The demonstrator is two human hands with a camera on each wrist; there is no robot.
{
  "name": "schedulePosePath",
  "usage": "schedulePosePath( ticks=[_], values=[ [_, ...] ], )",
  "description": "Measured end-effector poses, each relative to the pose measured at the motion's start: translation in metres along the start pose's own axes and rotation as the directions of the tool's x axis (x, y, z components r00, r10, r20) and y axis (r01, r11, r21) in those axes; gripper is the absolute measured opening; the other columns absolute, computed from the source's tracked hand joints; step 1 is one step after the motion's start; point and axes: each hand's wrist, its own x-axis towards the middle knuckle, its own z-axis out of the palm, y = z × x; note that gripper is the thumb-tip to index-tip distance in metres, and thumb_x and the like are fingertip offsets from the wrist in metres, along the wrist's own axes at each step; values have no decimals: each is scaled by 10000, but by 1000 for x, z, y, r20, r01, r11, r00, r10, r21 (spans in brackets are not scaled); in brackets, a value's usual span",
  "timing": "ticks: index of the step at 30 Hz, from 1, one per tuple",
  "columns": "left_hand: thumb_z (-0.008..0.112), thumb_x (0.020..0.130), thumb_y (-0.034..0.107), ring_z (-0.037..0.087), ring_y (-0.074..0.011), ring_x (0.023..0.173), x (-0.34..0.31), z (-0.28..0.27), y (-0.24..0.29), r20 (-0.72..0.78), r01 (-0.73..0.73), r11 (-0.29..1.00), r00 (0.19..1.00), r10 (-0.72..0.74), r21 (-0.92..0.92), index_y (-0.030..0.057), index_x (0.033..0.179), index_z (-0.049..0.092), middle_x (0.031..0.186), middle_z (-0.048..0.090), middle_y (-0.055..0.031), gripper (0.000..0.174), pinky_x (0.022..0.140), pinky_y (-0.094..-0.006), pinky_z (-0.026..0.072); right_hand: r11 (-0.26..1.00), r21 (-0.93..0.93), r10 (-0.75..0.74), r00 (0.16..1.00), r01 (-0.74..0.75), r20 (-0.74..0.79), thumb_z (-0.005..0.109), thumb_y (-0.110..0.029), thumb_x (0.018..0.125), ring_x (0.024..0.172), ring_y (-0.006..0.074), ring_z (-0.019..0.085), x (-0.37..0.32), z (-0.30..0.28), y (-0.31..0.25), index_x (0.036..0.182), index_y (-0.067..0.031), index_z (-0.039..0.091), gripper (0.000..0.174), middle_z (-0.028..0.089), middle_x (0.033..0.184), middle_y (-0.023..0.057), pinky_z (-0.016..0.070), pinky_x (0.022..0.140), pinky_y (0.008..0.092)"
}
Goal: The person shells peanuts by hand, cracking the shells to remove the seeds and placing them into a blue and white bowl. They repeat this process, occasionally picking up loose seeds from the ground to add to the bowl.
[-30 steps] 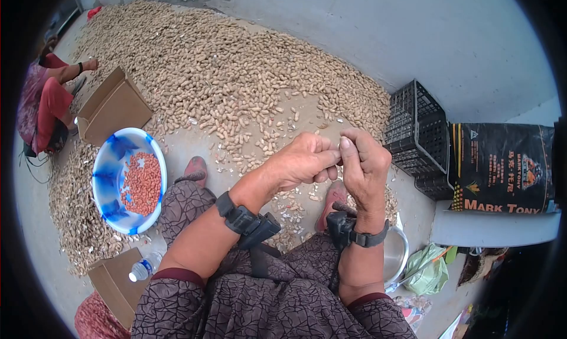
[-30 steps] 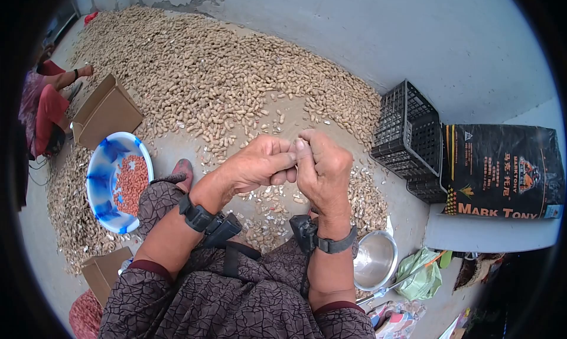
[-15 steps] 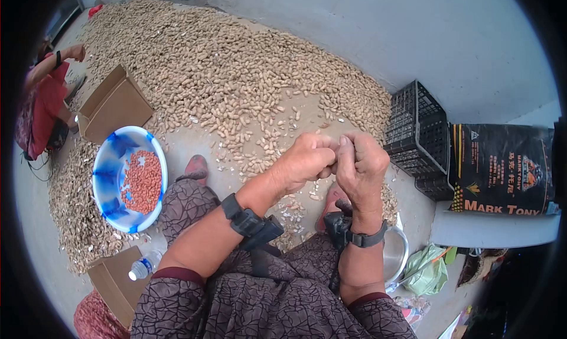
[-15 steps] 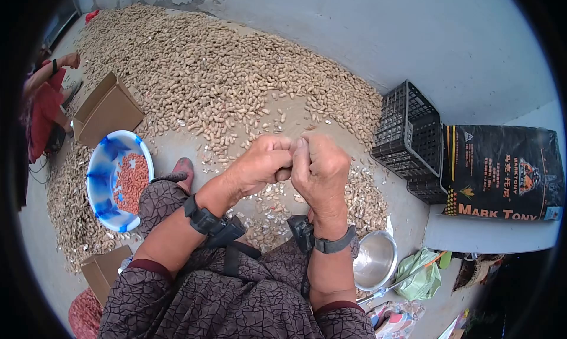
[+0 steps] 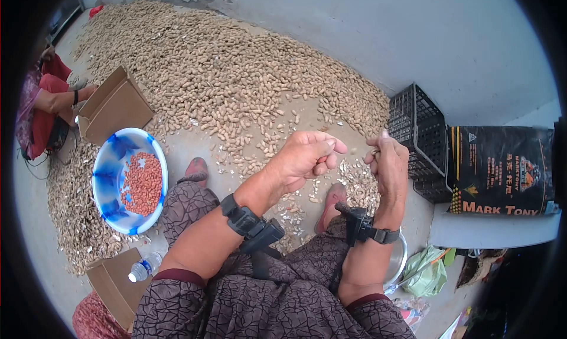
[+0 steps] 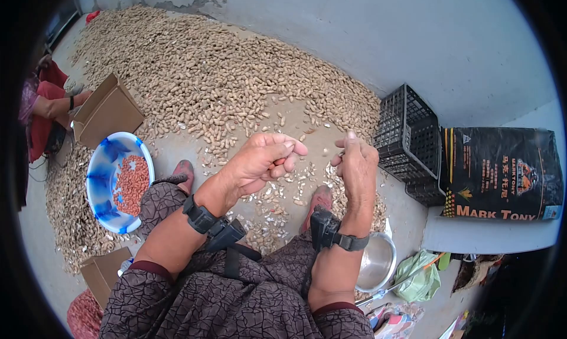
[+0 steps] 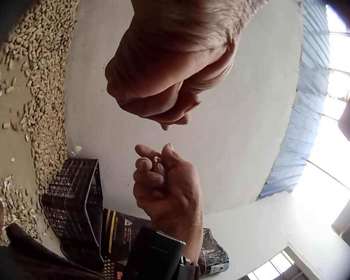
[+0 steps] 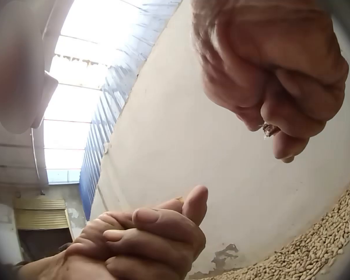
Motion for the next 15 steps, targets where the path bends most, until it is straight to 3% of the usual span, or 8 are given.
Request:
schedulePosePath(
  ticks=[1,3,4,7,8,9,11,15],
  values=[
    [458,884,160,401,-25,432,0,-2,0,39,-1,1000,999,0,4,-36,927,569,629,542,-20,229,371,-132,304,1000,1,1,1000,-1,-2,441,-273,856,456,135,464,4,0,4,653,48,576,403,497,474,82,359,457,304],
    [459,882,152,395,-22,432,-1,-4,2,41,-12,999,999,11,38,-38,932,568,622,534,-12,225,371,-134,298,978,-191,-100,994,89,-51,446,-286,847,463,152,472,16,-5,17,745,50,588,378,512,497,102,375,478,308],
    [460,879,144,389,-20,432,-2,-4,2,41,-27,997,999,24,68,-39,937,568,614,527,-3,220,372,-136,293,903,-408,-187,978,132,-98,430,-283,851,470,169,485,20,-13,18,821,50,578,366,540,564,133,387,488,316],
    [464,872,130,397,-21,434,-5,-2,5,7,-30,990,1000,30,140,-36,970,566,608,525,-1,218,377,-136,299,860,-495,-282,923,122,-263,408,-321,861,474,189,496,26,-16,18,850,50,558,400,557,632,169,392,495,330],
    [464,872,130,397,-21,434,-6,0,5,11,-30,990,1000,29,140,-36,970,566,608,525,-1,218,377,-136,299,957,-289,-94,971,26,-221,369,-397,879,455,154,470,19,-18,13,928,38,539,470,572,683,186,378,442,296],
    [468,869,127,401,-22,437,-7,2,5,6,-27,983,1000,26,179,-30,990,565,607,526,-2,221,382,-138,306,957,-289,-94,970,26,-223,369,-397,879,455,154,470,13,-13,7,928,38,539,470,572,683,186,378,442,296],
    [471,865,124,405,-23,440,-8,4,3,-2,-23,976,1000,24,218,-24,1010,564,607,526,-3,227,387,-141,313,996,13,84,995,-85,57,295,-491,884,443,103,428,5,-4,1,1084,16,491,580,565,694,160,340,379,241],
    [502,844,116,431,-23,465,-9,15,0,21,-64,942,998,61,328,-11,1032,565,616,533,-3,236,402,-151,335,994,90,33,962,-59,270,229,-554,871,435,71,394,-8,20,0,1187,-5,433,665,556,729,131,304,349,201]
  ],
)
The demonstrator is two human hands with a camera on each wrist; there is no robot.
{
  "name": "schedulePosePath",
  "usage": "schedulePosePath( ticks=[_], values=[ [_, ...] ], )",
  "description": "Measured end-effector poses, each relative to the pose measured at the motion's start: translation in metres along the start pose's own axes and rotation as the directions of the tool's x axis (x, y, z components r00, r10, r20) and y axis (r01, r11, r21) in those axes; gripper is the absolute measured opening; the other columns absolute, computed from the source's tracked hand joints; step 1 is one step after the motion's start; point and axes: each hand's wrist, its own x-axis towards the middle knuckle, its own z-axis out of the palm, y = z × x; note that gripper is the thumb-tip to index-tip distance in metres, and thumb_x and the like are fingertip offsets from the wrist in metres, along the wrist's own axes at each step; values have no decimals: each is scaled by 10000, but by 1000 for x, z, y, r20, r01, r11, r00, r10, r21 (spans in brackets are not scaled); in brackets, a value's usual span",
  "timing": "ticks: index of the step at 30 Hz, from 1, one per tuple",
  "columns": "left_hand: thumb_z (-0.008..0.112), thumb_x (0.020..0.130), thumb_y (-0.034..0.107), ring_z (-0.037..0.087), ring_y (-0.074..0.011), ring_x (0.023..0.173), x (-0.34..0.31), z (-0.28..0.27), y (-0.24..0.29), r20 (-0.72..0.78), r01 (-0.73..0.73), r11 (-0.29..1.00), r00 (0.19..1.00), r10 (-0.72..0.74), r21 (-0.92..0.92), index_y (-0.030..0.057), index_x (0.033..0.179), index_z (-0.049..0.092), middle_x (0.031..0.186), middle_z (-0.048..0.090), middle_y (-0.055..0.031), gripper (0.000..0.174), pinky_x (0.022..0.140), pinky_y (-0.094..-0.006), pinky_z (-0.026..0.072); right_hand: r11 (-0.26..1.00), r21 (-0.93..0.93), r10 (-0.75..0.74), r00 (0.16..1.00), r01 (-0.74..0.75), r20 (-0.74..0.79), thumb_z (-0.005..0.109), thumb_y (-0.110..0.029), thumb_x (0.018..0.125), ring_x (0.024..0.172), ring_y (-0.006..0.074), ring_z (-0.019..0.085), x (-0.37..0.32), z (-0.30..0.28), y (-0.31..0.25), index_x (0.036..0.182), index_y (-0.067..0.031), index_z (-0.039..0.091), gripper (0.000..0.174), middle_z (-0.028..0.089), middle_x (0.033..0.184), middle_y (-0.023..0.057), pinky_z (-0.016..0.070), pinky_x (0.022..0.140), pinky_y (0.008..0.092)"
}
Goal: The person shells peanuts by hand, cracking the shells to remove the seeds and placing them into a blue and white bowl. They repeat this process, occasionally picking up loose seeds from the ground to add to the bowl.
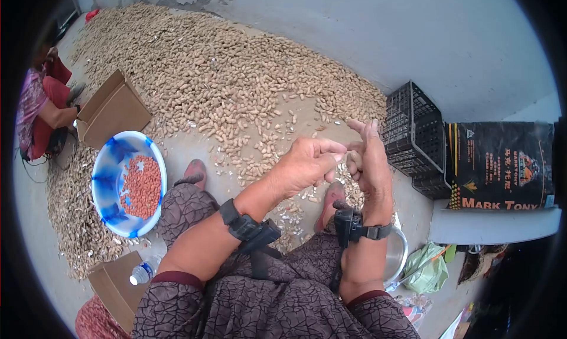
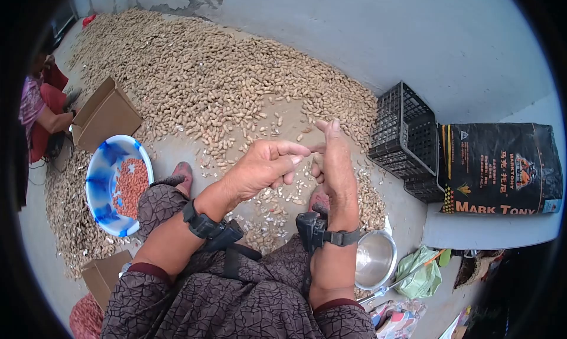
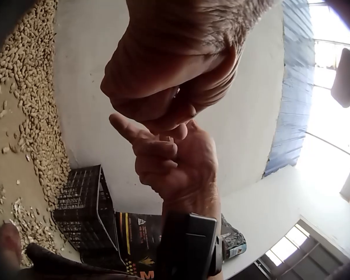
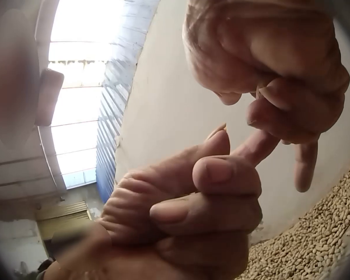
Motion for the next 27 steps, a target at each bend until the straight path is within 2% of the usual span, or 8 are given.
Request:
schedulePosePath(
  ticks=[2,6,8,10,14,17,21,27],
  values=[
    [509,838,113,440,-22,477,-1,4,0,-5,-9,999,1000,9,46,-10,1025,569,620,535,-1,232,406,-154,340,1000,30,-4,996,1,91,204,-586,859,427,77,391,2,9,3,1203,-4,426,711,541,730,102,306,356,206],
    [514,833,111,459,-21,505,-1,3,-4,-70,-37,996,997,43,84,-8,975,589,628,539,9,200,409,-150,339,999,44,-30,994,26,108,213,-590,857,463,75,434,-4,29,1,1176,11,447,720,510,662,59,318,367,203],
    [511,834,111,463,-21,510,0,0,-3,-101,-34,995,994,44,94,-7,943,598,631,540,11,182,409,-148,339,996,93,-30,981,12,194,253,-549,871,492,76,467,-1,22,5,1158,20,455,669,516,645,44,334,381,201],
    [500,845,114,460,-19,500,1,-6,-3,-69,-75,992,995,69,-100,-2,889,593,631,542,7,155,409,-145,341,959,277,-135,947,52,291,340,-464,878,517,74,485,-6,20,-1,1126,24,478,564,533,648,33,364,414,194],
    [483,859,123,449,-18,481,3,-13,-6,-54,-142,956,990,133,-257,5,861,582,626,539,5,153,405,-142,335,943,315,-218,908,103,357,461,-318,858,560,72,504,-13,13,-10,1082,31,505,416,553,679,30,400,484,184],
    [463,876,153,439,-26,457,4,-10,-7,-101,-151,954,987,129,-260,1,873,575,634,535,-1,189,400,-139,332,946,301,-234,902,124,362,578,-138,797,637,82,535,-13,14,-8,1043,40,523,309,576,733,32,427,571,196],
    [442,879,170,442,-38,452,0,-9,-3,-22,-145,947,989,145,-286,-24,955,553,694,548,-19,236,403,-141,336,946,255,-286,885,199,368,602,-139,784,659,89,544,-14,14,-7,1028,42,530,312,586,764,45,438,586,206],
    [438,875,150,440,-32,482,-3,-8,-2,58,-129,928,986,159,-351,-35,1069,517,757,567,-29,280,417,-147,336,918,386,-270,858,92,437,635,-143,762,670,96,553,-15,19,-3,1012,51,558,326,596,796,58,451,612,204]
  ],
)
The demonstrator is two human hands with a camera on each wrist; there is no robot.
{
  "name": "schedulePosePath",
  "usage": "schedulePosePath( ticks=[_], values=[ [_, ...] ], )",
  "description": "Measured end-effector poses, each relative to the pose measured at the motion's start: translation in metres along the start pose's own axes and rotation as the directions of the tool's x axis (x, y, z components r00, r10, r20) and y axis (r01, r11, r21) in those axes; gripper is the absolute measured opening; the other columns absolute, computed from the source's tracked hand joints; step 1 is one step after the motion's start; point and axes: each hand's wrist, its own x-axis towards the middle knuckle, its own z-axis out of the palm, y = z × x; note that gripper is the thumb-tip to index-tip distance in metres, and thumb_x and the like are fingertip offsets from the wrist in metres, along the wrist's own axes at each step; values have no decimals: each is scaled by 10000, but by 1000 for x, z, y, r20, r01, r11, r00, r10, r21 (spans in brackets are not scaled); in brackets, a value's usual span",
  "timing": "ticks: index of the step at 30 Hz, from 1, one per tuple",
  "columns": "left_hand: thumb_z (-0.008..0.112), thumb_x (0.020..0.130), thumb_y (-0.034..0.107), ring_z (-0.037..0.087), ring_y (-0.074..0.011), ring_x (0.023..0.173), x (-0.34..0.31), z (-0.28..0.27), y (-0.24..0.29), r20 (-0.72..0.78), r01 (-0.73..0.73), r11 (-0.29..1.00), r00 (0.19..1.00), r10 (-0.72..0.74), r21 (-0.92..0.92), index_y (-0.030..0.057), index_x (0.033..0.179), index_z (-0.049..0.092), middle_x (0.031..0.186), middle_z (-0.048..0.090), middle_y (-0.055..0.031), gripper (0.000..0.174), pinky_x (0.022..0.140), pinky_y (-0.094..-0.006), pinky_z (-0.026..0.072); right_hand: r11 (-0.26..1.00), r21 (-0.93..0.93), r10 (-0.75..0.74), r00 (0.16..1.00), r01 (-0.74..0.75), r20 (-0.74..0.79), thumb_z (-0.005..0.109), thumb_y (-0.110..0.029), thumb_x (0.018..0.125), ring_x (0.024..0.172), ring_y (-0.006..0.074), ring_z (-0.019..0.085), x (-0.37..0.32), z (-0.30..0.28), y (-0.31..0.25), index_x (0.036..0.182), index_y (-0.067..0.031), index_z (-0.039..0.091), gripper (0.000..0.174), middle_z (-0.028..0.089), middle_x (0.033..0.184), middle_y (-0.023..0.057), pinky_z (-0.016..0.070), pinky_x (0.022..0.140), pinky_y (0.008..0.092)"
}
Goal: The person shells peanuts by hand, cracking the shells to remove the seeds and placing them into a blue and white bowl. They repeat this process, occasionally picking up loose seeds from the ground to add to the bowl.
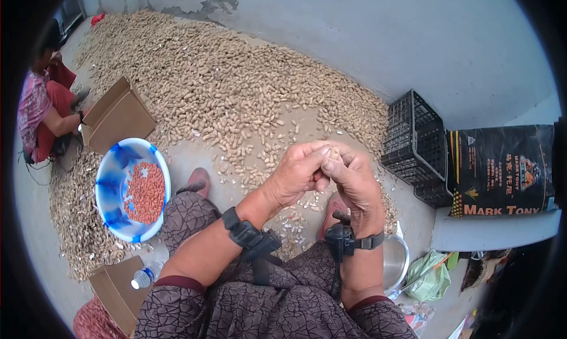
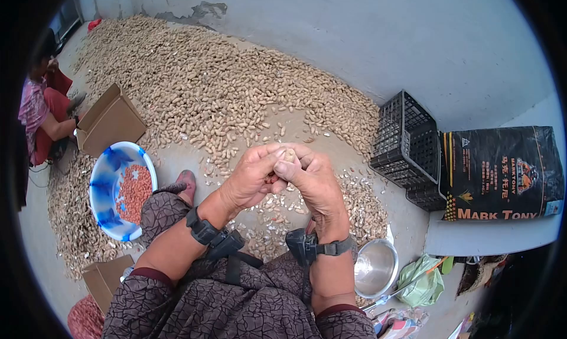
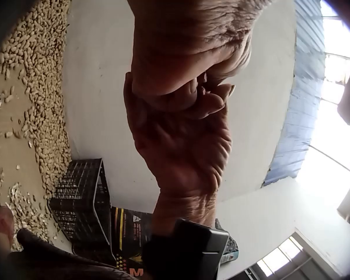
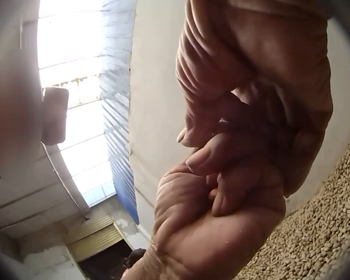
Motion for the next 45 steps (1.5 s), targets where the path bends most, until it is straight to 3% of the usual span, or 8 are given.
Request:
schedulePosePath(
  ticks=[9,17,22,27,29,31,40,45],
  values=[
    [418,905,211,417,-35,487,-4,4,0,-6,-83,988,996,85,128,-38,1003,559,746,562,-26,302,417,-153,327,978,210,11,999,-19,39,618,-173,780,628,100,559,1,1,1,995,65,565,325,601,769,62,451,567,194],
    [389,917,321,444,-55,439,-5,5,-4,-39,-176,966,982,186,187,-24,805,565,623,555,-71,404,390,-170,343,985,171,-17,996,31,-83,604,-157,791,521,34,460,3,4,5,957,80,576,291,555,670,22,285,430,143],
    [381,920,326,391,-45,452,-4,4,-3,-28,-146,975,988,153,165,-62,980,547,640,533,-58,426,396,-156,304,979,199,-15,997,30,-77,598,-141,792,546,39,471,5,0,8,953,80,578,274,561,680,28,305,443,144],
    [405,916,263,409,-34,501,1,3,-2,-57,-138,990,989,139,16,-42,960,544,682,535,-48,338,412,-146,310,972,234,-18,998,33,-65,590,-132,797,581,61,510,6,9,5,952,68,583,253,579,707,48,360,487,148],
    [410,916,239,420,-31,521,1,4,0,-65,-171,985,983,173,25,-31,961,540,691,530,-40,303,419,-143,314,991,83,-88,976,107,-202,590,-123,797,594,73,528,6,9,3,912,42,598,201,587,710,52,387,514,168],
    [400,917,185,428,-27,537,2,7,1,-205,-217,968,949,238,123,2,983,532,687,510,-16,235,434,-139,326,991,37,-122,971,132,-207,594,-121,793,585,70,526,5,5,0,884,31,603,178,586,691,47,385,513,175],
    [359,904,89,424,-33,533,-1,9,-3,-85,-334,703,868,489,628,13,955,523,642,480,8,188,477,-193,377,998,3,-55,978,56,-201,606,-102,779,490,69,499,9,5,-1,726,-16,580,104,579,606,42,336,446,162],
    [349,899,73,424,-36,523,0,10,-11,-177,-349,734,827,534,582,4,937,516,630,478,5,185,476,-194,374,985,153,-38,974,74,-225,585,-103,797,478,73,501,10,17,2,731,-7,565,118,565,598,43,310,408,162]
  ],
)
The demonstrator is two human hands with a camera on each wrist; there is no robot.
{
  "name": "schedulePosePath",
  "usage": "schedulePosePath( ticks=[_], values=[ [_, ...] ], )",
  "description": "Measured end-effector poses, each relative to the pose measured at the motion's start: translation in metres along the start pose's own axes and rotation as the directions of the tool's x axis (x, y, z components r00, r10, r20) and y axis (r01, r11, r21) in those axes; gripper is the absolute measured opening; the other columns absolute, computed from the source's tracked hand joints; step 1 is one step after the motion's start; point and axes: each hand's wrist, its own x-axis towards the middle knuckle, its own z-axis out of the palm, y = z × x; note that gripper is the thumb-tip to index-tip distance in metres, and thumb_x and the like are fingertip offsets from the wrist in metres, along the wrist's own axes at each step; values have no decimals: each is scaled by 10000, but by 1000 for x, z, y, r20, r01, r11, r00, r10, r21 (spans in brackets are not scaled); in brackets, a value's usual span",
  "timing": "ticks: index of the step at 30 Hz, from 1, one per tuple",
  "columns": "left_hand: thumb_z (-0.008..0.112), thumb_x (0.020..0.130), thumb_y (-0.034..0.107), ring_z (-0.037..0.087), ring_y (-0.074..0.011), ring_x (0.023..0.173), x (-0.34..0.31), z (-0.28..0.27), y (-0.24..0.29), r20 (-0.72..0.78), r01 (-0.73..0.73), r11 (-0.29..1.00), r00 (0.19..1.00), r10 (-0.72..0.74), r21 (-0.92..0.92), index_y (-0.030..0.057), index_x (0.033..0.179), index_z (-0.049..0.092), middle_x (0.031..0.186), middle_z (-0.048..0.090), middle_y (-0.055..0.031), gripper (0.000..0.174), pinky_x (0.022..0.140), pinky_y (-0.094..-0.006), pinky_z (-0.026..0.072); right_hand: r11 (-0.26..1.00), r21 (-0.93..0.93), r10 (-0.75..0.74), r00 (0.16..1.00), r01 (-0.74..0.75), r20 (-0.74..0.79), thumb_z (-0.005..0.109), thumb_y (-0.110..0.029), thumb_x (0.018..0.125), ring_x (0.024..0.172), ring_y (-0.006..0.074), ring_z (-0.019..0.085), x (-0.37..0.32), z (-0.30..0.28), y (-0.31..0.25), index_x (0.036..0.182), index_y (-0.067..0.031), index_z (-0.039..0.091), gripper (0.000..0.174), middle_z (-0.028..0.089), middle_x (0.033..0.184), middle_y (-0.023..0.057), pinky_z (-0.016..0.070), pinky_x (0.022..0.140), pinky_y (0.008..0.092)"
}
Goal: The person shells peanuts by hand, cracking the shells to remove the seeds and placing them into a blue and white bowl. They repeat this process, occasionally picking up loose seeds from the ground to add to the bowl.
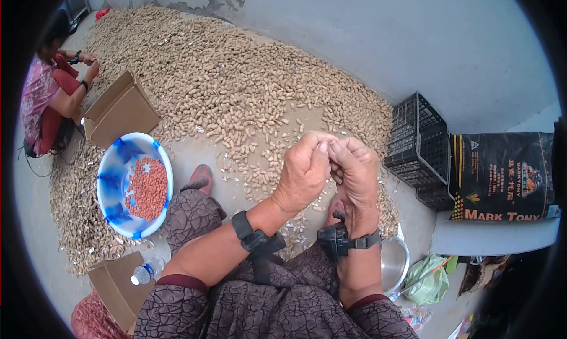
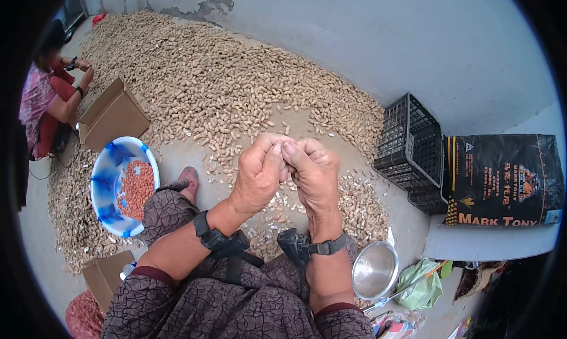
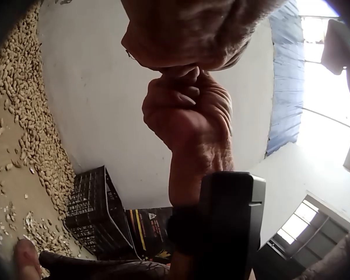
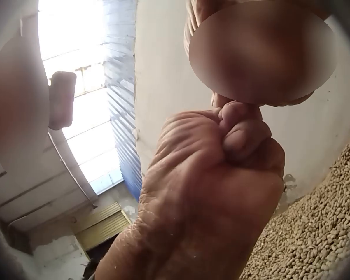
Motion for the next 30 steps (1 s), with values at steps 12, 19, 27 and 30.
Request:
schedulePosePath(
  ticks=[12,19,27,30],
  values=[
    [389,892,82,394,-25,529,3,-5,2,101,18,999,995,-14,-40,8,971,496,637,451,21,152,462,-179,341,996,40,-78,996,79,-32,537,-96,830,468,73,488,-1,-3,5,743,4,547,133,537,587,35,326,409,162],
    [415,870,69,439,-33,572,0,-1,-2,-22,80,987,996,-84,-139,3,937,512,644,492,3,135,501,-194,389,977,-74,-203,977,198,-59,503,-85,848,507,73,490,-3,6,11,748,10,533,141,544,626,41,379,464,180],
    [375,885,80,349,-14,517,0,1,11,74,240,812,968,-238,-532,8,948,522,617,421,38,176,447,-165,305,940,-161,-314,946,300,-75,481,-79,857,505,59,489,-4,9,18,750,14,533,151,546,589,38,385,463,174],
    [366,893,105,333,-14,493,2,-3,13,136,295,759,954,-267,-580,4,976,510,601,398,37,194,402,-151,280,924,-200,-351,929,325,-117,472,-71,859,477,56,489,-7,15,12,758,17,534,148,550,582,45,384,432,173]
  ],
)
